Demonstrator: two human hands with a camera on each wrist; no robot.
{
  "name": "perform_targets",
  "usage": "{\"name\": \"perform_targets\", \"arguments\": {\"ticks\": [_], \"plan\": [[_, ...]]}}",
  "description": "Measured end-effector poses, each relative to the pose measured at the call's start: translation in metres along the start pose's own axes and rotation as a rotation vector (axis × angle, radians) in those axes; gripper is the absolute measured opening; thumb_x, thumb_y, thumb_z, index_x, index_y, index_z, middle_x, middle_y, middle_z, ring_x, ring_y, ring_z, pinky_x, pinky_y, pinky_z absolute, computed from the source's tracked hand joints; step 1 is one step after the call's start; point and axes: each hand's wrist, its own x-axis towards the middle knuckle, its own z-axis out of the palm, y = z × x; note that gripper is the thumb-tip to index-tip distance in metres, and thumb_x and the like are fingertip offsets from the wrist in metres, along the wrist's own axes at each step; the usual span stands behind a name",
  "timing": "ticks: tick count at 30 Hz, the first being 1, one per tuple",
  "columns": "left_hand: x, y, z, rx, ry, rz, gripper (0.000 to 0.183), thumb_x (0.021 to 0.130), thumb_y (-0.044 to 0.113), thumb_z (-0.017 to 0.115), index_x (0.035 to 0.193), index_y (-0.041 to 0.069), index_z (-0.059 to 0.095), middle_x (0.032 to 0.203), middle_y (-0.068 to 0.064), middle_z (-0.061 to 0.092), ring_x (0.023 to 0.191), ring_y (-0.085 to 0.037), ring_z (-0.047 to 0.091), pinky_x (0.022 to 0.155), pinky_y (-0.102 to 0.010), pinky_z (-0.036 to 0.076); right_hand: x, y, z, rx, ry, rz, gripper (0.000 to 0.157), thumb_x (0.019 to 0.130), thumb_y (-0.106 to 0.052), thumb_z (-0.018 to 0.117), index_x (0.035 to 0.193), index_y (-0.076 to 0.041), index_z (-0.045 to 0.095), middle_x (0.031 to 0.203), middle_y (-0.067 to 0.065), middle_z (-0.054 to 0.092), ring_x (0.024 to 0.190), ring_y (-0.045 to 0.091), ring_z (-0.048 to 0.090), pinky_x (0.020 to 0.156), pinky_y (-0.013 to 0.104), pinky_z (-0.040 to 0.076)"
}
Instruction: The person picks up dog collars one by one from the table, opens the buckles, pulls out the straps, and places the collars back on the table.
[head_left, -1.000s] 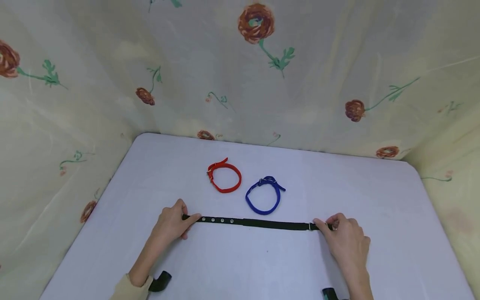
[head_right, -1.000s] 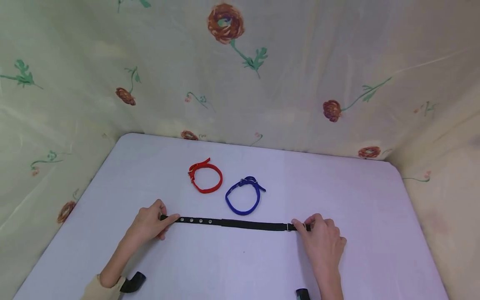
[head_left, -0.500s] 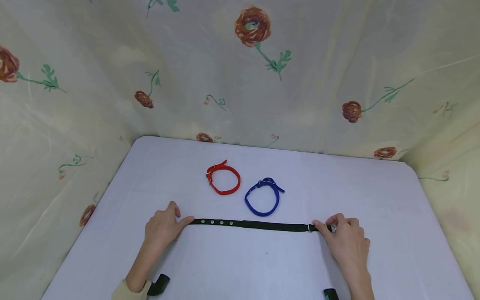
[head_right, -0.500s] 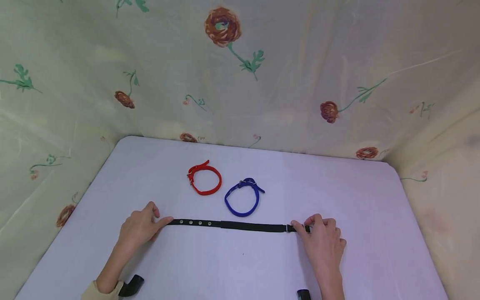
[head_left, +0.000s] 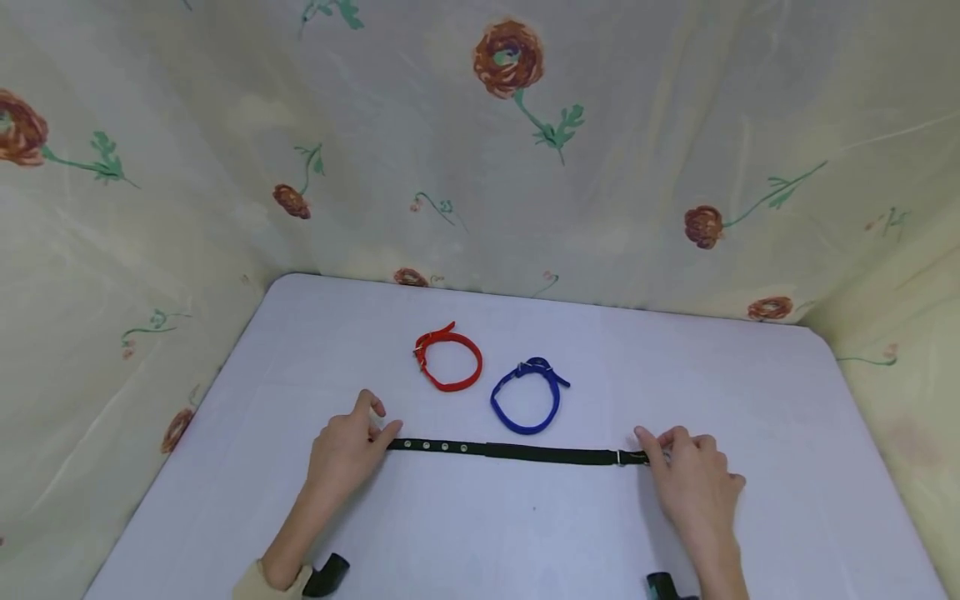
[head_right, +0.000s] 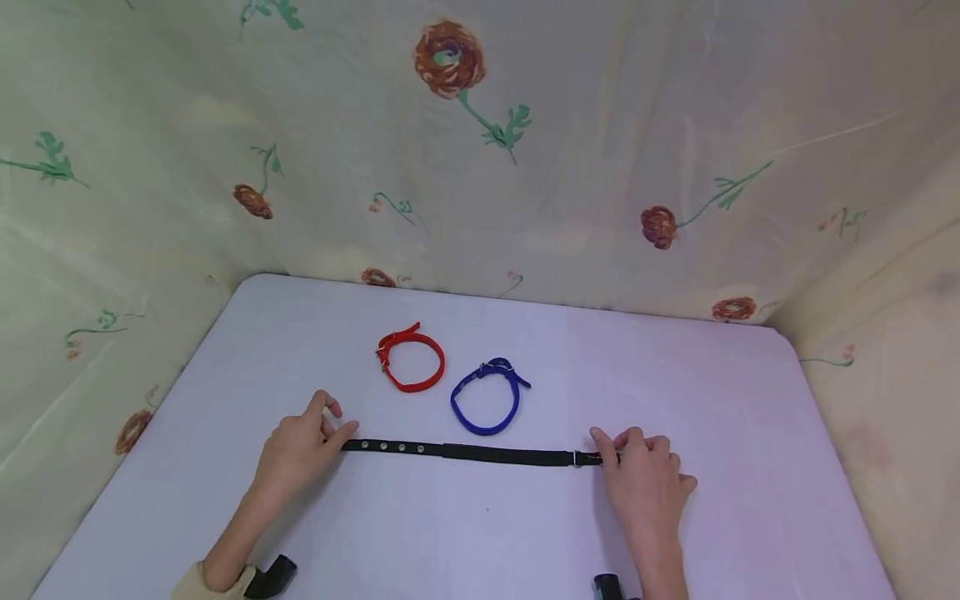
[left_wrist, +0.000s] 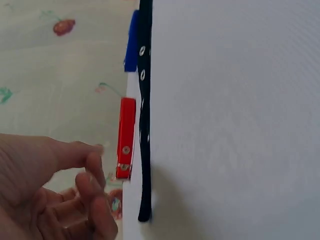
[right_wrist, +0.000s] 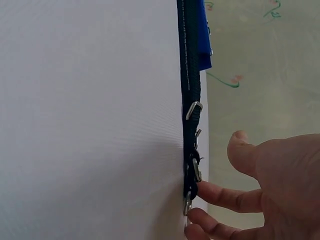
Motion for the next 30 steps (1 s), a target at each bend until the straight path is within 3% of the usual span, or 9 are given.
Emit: {"name": "perform_targets", "arguments": {"ticks": [4, 11, 18, 25, 30], "plan": [[0.009, 0.01, 0.012, -0.181, -0.034, 0.036, 0.026, 0.101, 0.024, 0.077, 0.116, 0.009, 0.061, 0.093, -0.009, 0.079, 0.057, -0.01, 0.061, 0.055, -0.025, 0.047, 0.004, -0.003, -0.006, 0.005, 0.029, -0.04, 0.063, 0.11, -0.059, 0.051, 0.109, 0.002, 0.07, 0.114, 0.036, 0.067, 0.109, 0.06, 0.065, 0.085, 0.08, 0.043], [0.024, 0.031, 0.031, -0.414, -0.107, 0.054, 0.032, 0.104, 0.022, 0.073, 0.131, 0.006, 0.064, 0.122, -0.014, 0.076, 0.066, -0.012, 0.072, 0.064, -0.023, 0.058, 0.018, -0.023, -0.012, 0.023, 0.035, -0.112, 0.054, 0.11, -0.051, 0.058, 0.115, 0.002, 0.067, 0.11, 0.029, 0.071, 0.098, 0.052, 0.067, 0.085, 0.076, 0.044], [0.036, 0.052, 0.047, -0.48, -0.165, 0.104, 0.038, 0.106, 0.023, 0.07, 0.138, 0.005, 0.063, 0.134, -0.019, 0.072, 0.081, -0.021, 0.079, 0.07, -0.027, 0.063, 0.029, -0.053, -0.004, 0.055, -0.011, -0.207, 0.052, 0.11, -0.047, 0.058, 0.124, 0.002, 0.065, 0.114, 0.026, 0.074, 0.1, 0.045, 0.07, 0.088, 0.069, 0.046], [0.048, 0.066, 0.059, -0.422, -0.192, 0.155, 0.039, 0.107, 0.024, 0.069, 0.139, 0.004, 0.064, 0.137, -0.018, 0.072, 0.105, -0.03, 0.079, 0.089, -0.04, 0.066, 0.039, -0.08, 0.011, 0.102, -0.081, -0.255, 0.046, 0.108, -0.041, 0.066, 0.125, 0.001, 0.066, 0.111, 0.023, 0.074, 0.097, 0.039, 0.07, 0.09, 0.064, 0.049], [0.053, 0.072, 0.065, -0.411, -0.219, 0.179, 0.04, 0.106, 0.024, 0.069, 0.141, 0.005, 0.064, 0.137, -0.019, 0.073, 0.11, -0.033, 0.079, 0.093, -0.043, 0.066, 0.043, -0.091, 0.024, 0.148, -0.109, -0.269, 0.042, 0.106, -0.037, 0.069, 0.124, 0.001, 0.066, 0.108, 0.02, 0.075, 0.094, 0.033, 0.07, 0.083, 0.055, 0.053]]}}
